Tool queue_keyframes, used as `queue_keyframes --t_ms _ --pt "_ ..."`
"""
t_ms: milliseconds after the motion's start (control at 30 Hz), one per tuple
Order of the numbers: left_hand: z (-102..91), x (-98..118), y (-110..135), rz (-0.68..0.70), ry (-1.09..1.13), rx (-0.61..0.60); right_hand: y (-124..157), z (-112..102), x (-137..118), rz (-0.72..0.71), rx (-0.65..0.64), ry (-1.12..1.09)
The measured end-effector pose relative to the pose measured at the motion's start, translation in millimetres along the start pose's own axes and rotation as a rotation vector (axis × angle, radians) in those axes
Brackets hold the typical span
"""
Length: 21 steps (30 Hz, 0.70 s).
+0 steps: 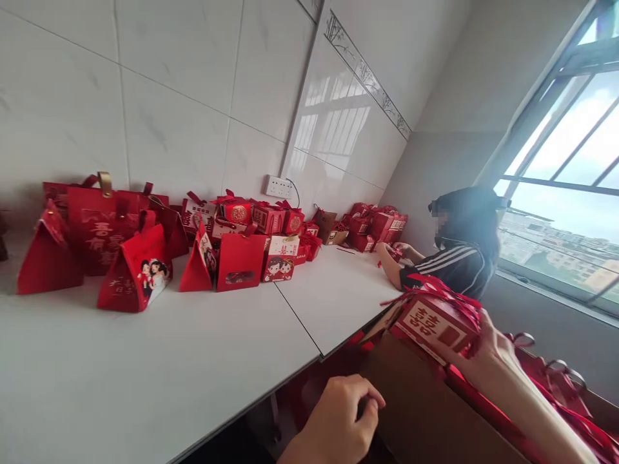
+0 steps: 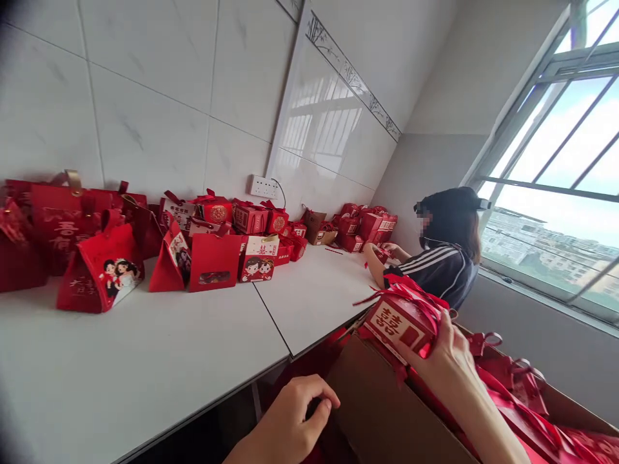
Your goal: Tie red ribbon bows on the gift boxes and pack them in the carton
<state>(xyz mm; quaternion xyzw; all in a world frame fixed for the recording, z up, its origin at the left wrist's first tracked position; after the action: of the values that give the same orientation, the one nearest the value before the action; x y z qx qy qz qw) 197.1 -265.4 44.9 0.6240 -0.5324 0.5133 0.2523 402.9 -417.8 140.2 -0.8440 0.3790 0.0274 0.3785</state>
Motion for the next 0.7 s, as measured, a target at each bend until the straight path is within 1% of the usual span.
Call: queue_keyframes --t_ms 33,67,100,133,167,200,233,267,300,333,367,400,467,500,533,567,600,633,667,700 --pt "-1.0 -3 1 -0.006 -0.017 0.002 6 -7 -14 0.007 0.066 0.062" --pt "-1.7 -7 2 -0.016 -0.038 -0.003 12 -13 -34 -0.035 0.138 0.079" --pt "-2.5 -10 2 -0.032 -0.064 -0.013 19 -16 -60 -0.119 0.201 0.033" --pt "-4.5 -13 3 -0.058 -0.101 -0.023 25 -14 -87 -0.231 0.217 -0.055" --pt "-9.3 -16 4 -0.075 -0.144 -0.020 29 -5 -115 -0.343 0.155 -0.190" --pt "-18.1 -16 7 -0.080 -0.192 0.003 31 10 -143 -0.462 0.046 -0.292" --pt "-32.1 -15 12 -0.076 -0.240 0.048 30 28 -168 -0.534 -0.064 -0.353" --pt "-51.9 -12 20 -0.062 -0.289 0.115 28 49 -189 -0.588 -0.150 -0.404" --pt "-77.6 -7 32 -0.053 -0.332 0.201 25 72 -208 -0.632 -0.220 -0.438" --pt "-108.1 0 50 -0.067 -0.370 0.289 22 94 -225 -0.666 -0.267 -0.469" --pt "-142.6 9 73 -0.102 -0.415 0.378 20 116 -242 -0.710 -0.299 -0.504" --pt "-179.5 22 101 -0.136 -0.463 0.470 19 136 -258 -0.759 -0.328 -0.538" --pt "-254.3 61 170 -0.210 -0.563 0.668 25 167 -289 -0.876 -0.386 -0.609" --pt "-288.3 86 206 -0.231 -0.617 0.762 31 176 -303 -0.935 -0.405 -0.650" --pt "-319.3 113 242 -0.254 -0.686 0.884 38 181 -316 -0.994 -0.412 -0.698" --pt "-344.8 140 274 -0.245 -0.794 1.009 45 181 -328 -1.048 -0.407 -0.750" --pt "-364.9 162 299 -0.251 -0.860 1.098 51 180 -338 -1.093 -0.392 -0.800" --pt "-379.9 178 317 -0.263 -0.910 1.158 56 176 -348 -1.127 -0.367 -0.848" --pt "-390.3 188 328 -0.293 -0.948 1.184 60 172 -358 -1.150 -0.344 -0.890" --pt "-396.4 192 333 -0.313 -0.981 1.194 62 168 -367 -1.165 -0.331 -0.925"
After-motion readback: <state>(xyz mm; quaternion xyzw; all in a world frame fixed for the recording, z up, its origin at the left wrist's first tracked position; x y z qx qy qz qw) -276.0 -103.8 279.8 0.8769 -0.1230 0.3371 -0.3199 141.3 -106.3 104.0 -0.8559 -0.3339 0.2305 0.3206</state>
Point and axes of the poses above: each hand's wrist, its own y-axis away from the middle knuckle, its own z-axis out of the palm, x = y × z, the point moved 5 cm from there along -y, towards the middle knuckle, and after that the axes turned 3 degrees about -x, right-handed, at the moved point
